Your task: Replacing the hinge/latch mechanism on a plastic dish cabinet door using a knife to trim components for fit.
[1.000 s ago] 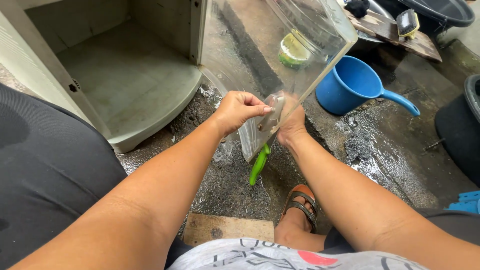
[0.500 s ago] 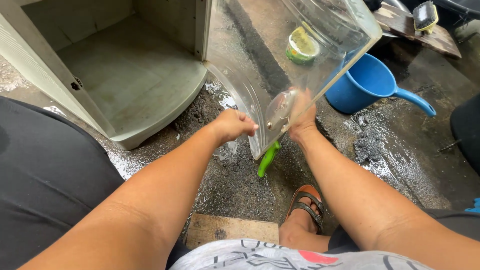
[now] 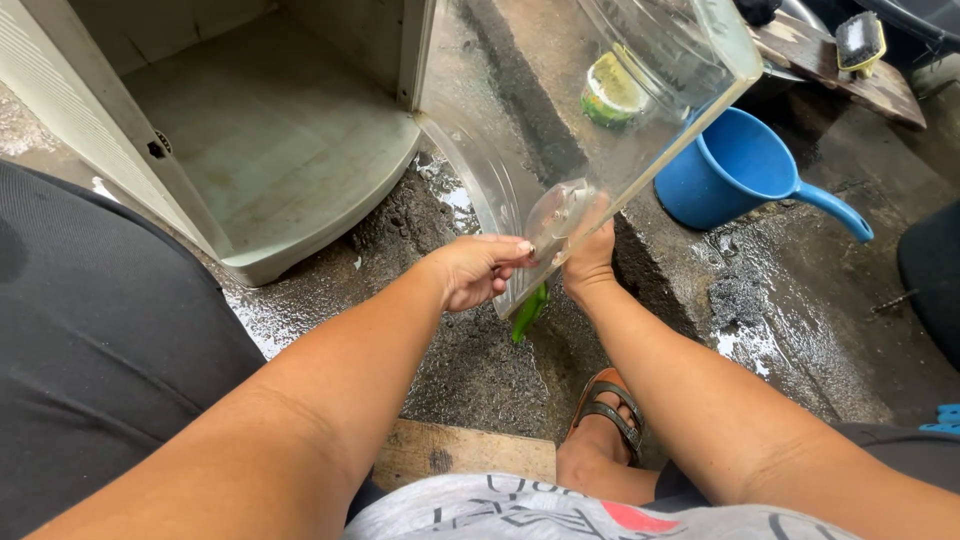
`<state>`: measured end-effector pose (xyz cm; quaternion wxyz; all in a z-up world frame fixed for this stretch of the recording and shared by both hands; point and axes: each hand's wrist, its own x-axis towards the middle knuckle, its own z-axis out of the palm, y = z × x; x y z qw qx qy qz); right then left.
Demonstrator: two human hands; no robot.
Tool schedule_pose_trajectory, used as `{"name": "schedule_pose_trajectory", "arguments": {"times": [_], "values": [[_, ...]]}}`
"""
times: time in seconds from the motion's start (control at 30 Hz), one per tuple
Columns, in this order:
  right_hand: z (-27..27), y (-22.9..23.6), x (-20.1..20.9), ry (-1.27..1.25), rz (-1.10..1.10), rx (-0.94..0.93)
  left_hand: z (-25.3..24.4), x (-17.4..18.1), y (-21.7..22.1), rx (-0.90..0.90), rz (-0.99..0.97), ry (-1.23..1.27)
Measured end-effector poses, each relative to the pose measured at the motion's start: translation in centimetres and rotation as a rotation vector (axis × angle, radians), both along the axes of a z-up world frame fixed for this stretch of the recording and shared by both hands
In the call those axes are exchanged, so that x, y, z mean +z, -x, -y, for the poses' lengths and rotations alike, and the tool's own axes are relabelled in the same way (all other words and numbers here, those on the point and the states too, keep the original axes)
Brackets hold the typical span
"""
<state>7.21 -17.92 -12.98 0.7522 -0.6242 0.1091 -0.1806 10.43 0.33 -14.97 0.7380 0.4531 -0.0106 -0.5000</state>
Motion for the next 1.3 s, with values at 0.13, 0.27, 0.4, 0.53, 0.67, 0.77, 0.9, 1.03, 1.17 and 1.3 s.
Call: {"name": "schedule_pose_trajectory", "arguments": {"times": [0.13, 0.27, 0.4, 0.53, 0.67, 0.77, 0.9, 1.03, 1.17, 1.3], "values": [[0.4, 0.0, 0.2, 0.016, 0.014, -0.029, 0.3, -0.6, 0.3, 0.074, 0.02, 0.127], [1.0, 0.6, 1.0, 0.401, 0.178, 0.049, 0.3, -0.6, 0.8, 0.156, 0.036, 0.135], [3.6, -0.3, -2.0, 0.32, 0.145, -0.101, 0.2, -0.2, 1.1, 0.197, 0.022, 0.163], [4.6, -0.9, 1.0, -0.035, 0.093, -0.188, -1.2, -0.3, 0.4, 0.146, 0.023, 0.168], [4.7, -1.8, 1.8, 0.028, -0.186, -0.247, -5.2, 0.1, -0.3, 0.161, 0.025, 0.043], [2.4, -2.8, 1.7, 0.027, -0.302, -0.097, -10.5, 0.7, -0.6, 0.209, 0.026, -0.057], [-1.0, -5.9, 0.7, 0.032, -0.416, 0.105, -18.8, 1.5, -0.2, 0.591, 0.238, -0.588], [-5.5, -7.8, 2.3, 0.077, -0.447, 0.187, -27.6, -4.8, 1.4, 1.104, 0.16, -0.787], [-9.7, -7.5, 4.4, 0.006, -0.513, 0.363, -29.2, -10.0, 1.6, 1.053, -0.236, -0.792], [-11.7, -7.5, 3.1, -0.016, -0.584, 0.544, -21.9, -4.6, 1.7, 0.756, -0.298, -0.495]]}}
